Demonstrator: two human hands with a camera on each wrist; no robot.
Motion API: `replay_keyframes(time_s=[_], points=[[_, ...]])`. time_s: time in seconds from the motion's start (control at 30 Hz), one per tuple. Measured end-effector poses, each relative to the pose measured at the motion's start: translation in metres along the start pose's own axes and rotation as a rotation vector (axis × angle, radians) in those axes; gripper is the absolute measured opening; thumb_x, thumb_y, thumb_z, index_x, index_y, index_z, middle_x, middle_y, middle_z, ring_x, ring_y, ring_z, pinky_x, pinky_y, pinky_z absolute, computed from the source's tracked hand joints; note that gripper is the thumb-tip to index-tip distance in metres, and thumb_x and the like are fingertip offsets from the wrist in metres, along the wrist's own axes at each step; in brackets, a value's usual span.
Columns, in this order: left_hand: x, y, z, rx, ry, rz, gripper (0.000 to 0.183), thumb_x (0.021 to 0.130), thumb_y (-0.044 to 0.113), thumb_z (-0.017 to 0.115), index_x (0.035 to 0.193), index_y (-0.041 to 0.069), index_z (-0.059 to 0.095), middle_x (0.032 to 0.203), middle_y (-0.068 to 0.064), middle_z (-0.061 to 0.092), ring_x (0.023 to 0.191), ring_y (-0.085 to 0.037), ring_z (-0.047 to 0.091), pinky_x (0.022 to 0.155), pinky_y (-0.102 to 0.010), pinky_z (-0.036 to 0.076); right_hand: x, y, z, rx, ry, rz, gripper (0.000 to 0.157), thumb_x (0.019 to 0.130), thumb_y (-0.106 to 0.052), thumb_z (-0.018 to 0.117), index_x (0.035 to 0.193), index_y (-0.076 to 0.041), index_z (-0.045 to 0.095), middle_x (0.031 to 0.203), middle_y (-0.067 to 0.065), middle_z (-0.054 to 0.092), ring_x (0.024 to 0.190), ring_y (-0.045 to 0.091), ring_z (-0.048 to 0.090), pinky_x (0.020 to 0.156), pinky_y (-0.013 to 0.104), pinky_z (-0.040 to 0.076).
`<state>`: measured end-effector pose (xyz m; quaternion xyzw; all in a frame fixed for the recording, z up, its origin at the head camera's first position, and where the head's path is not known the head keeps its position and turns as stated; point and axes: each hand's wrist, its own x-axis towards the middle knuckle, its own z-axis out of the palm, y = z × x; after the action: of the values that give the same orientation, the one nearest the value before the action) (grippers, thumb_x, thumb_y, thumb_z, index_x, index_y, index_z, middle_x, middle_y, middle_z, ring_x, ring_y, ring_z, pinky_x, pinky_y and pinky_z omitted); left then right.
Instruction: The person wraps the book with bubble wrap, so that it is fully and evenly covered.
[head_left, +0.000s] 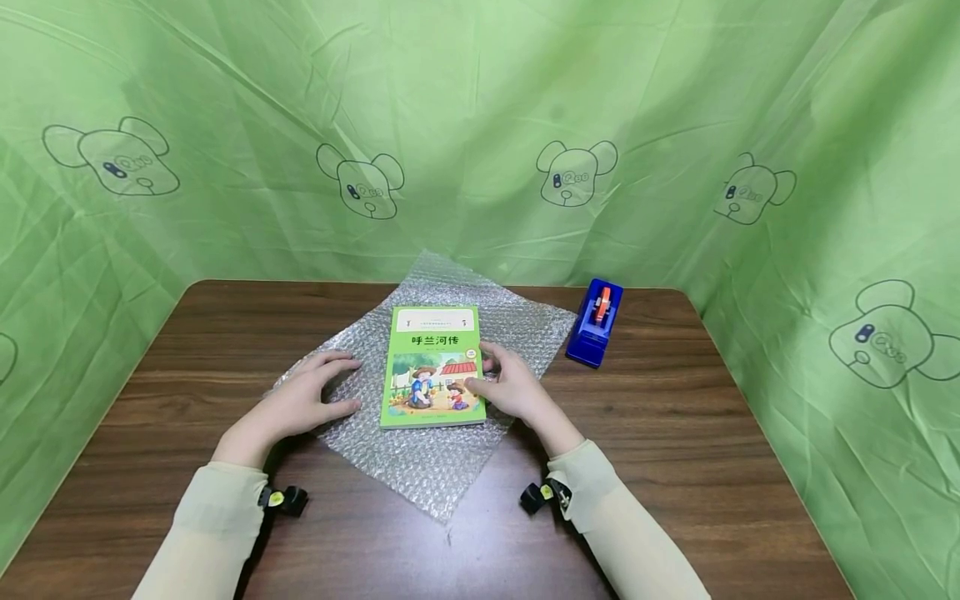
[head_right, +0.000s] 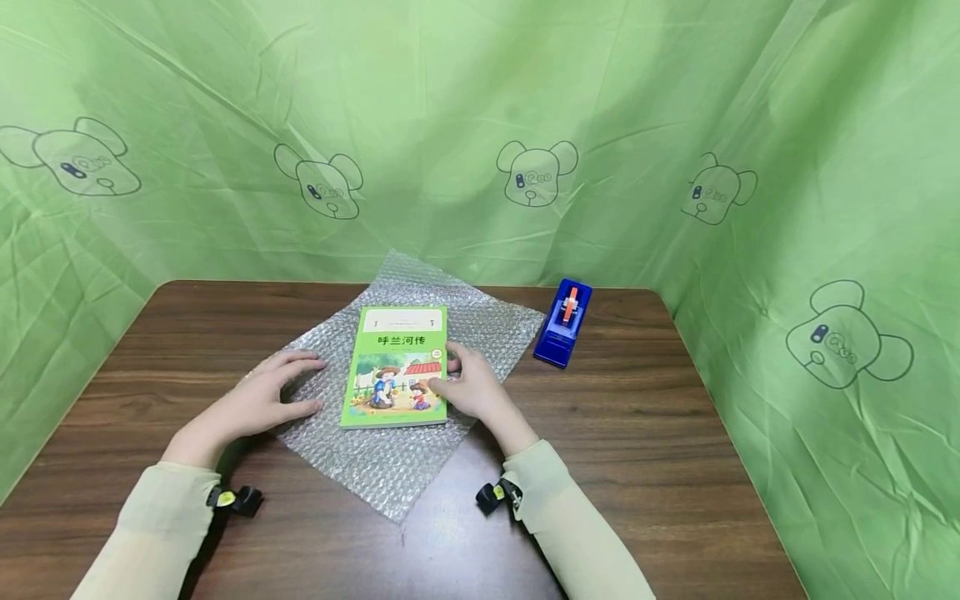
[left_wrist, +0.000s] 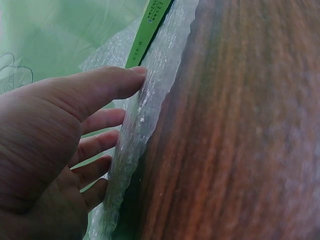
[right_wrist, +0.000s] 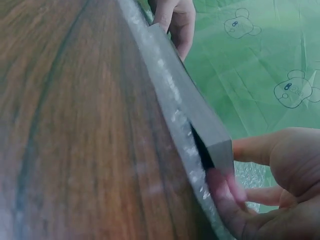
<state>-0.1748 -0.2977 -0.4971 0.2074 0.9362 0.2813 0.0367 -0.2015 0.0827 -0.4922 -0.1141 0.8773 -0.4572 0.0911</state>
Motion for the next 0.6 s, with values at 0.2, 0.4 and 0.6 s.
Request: replay_keyframes(time_s=[0.2,0.4,0.6], points=[[0.0010,-0.0007,0.0008,-0.002,0.002,0.007,0.068,0.097,0.038,0.085,0.152,0.004,0.063,0.160,-0.024,0.050,0.151,-0.049,0.041,0.122,-0.072,0.034,-0.0002,0.0037,-0.0024,-0.027,-0.004,-0.019,0.076,0.094,-0.024,0.087,0.159,-0.003,0.054,0.110,0.006,0.068,0.077,0.016,0.062,0.064,0.030,0.055],[0.0002,-0.0012,0.0014,0.004,0.011,0.003,0.069,0.097,0.039,0.085,0.152,0.005,0.063,0.161,-0.024,0.050,0.151,-0.049,0.041,0.122,-0.072,0.034,-0.0020,0.0021,-0.0034,-0.014,-0.035,-0.021,0.080,0.094,-0.023,0.088,0.161,0.000,0.051,0.112,0.007,0.066,0.085,0.016,0.066,0.071,0.031,0.059],[0.0006,-0.0013,0.0025,0.007,0.019,0.008,0.068,0.096,0.038,0.086,0.151,0.005,0.064,0.160,-0.023,0.050,0.151,-0.049,0.042,0.121,-0.072,0.035,-0.0015,0.0027,-0.0036,-0.007,-0.045,-0.014,0.081,0.095,-0.022,0.088,0.162,-0.001,0.049,0.115,0.007,0.066,0.085,0.016,0.066,0.070,0.031,0.059]])
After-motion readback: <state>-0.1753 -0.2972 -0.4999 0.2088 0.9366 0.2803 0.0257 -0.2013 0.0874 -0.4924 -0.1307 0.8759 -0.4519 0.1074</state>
